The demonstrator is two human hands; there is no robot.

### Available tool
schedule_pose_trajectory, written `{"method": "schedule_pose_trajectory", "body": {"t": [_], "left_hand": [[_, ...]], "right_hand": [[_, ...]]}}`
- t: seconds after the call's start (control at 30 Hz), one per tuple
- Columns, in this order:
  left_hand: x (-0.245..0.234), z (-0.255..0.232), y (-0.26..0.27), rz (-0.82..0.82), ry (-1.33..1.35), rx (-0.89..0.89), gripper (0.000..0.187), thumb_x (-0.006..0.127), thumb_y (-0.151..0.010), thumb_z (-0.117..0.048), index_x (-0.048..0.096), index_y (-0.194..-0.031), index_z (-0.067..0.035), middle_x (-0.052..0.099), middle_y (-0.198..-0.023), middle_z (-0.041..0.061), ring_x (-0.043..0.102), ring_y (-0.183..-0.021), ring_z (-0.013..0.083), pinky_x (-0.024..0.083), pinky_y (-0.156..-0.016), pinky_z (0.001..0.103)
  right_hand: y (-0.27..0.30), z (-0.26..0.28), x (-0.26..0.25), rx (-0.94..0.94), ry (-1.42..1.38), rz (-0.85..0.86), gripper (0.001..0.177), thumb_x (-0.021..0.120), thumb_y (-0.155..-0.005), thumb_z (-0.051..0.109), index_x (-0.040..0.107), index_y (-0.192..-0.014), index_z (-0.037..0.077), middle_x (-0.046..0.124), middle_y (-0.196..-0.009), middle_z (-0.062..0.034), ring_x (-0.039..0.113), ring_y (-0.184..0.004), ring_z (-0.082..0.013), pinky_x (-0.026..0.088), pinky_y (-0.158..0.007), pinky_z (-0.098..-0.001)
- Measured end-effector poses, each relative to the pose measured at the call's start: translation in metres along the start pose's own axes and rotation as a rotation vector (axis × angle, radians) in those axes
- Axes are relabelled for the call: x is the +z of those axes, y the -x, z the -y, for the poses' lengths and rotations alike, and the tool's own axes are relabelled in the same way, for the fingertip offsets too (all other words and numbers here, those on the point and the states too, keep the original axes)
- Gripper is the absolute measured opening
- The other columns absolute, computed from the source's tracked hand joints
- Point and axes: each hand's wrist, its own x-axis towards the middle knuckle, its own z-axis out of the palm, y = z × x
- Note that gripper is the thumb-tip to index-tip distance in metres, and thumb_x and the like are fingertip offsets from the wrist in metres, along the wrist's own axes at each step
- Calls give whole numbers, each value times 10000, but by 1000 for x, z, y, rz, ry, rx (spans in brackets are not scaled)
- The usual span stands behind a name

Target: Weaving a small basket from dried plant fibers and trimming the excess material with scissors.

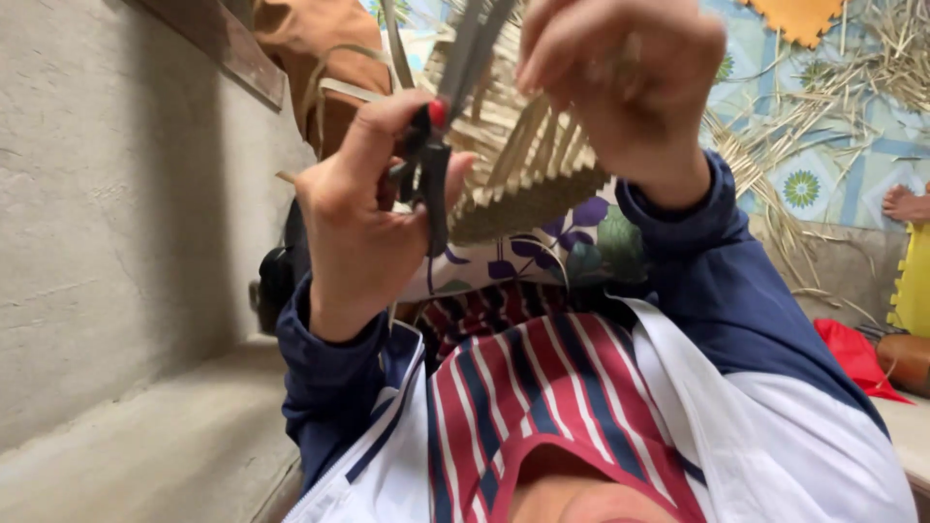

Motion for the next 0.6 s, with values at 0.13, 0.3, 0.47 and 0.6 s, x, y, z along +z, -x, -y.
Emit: {"method": "schedule_pose_trajectory", "body": {"t": [0.13, 0.3, 0.47, 0.6], "left_hand": [[0, -7, -5, 46, 78, 63, 539, 904, -831, 55, 603, -1267, -48, 770, -1011, 89, 712, -798, 163, 550, -693, 288], [-1, -16, -4, 59, 62, 116, 525, 873, -776, 141, 636, -1214, -25, 784, -951, 92, 738, -750, 180, 543, -630, 317], [-2, -14, -3, 114, 166, 268, 547, 816, -741, 175, 645, -1228, -4, 784, -1035, 112, 667, -702, 179, 540, -653, 318], [-9, -8, 5, 92, 198, 197, 621, 944, -721, 35, 626, -1252, -15, 800, -1031, 128, 749, -769, 174, 576, -672, 292]], "right_hand": [[-4, 34, 22, 175, 480, 229, 251, 775, -773, -67, 736, -1018, -23, 663, -995, -133, 574, -827, -246, 448, -740, -367], [20, 28, 35, 192, 900, 317, 416, 980, -801, 447, 748, -917, 123, 591, -1033, -34, 394, -1009, -256, 324, -924, -427], [25, 26, 40, 270, 655, 273, 114, 827, -753, 75, 752, -840, 74, 618, -827, -37, 521, -791, -179, 288, -866, -410], [24, 35, 35, 325, 500, 206, 181, 854, -856, 131, 743, -993, 172, 681, -1021, -48, 588, -865, -168, 336, -957, -384]]}}
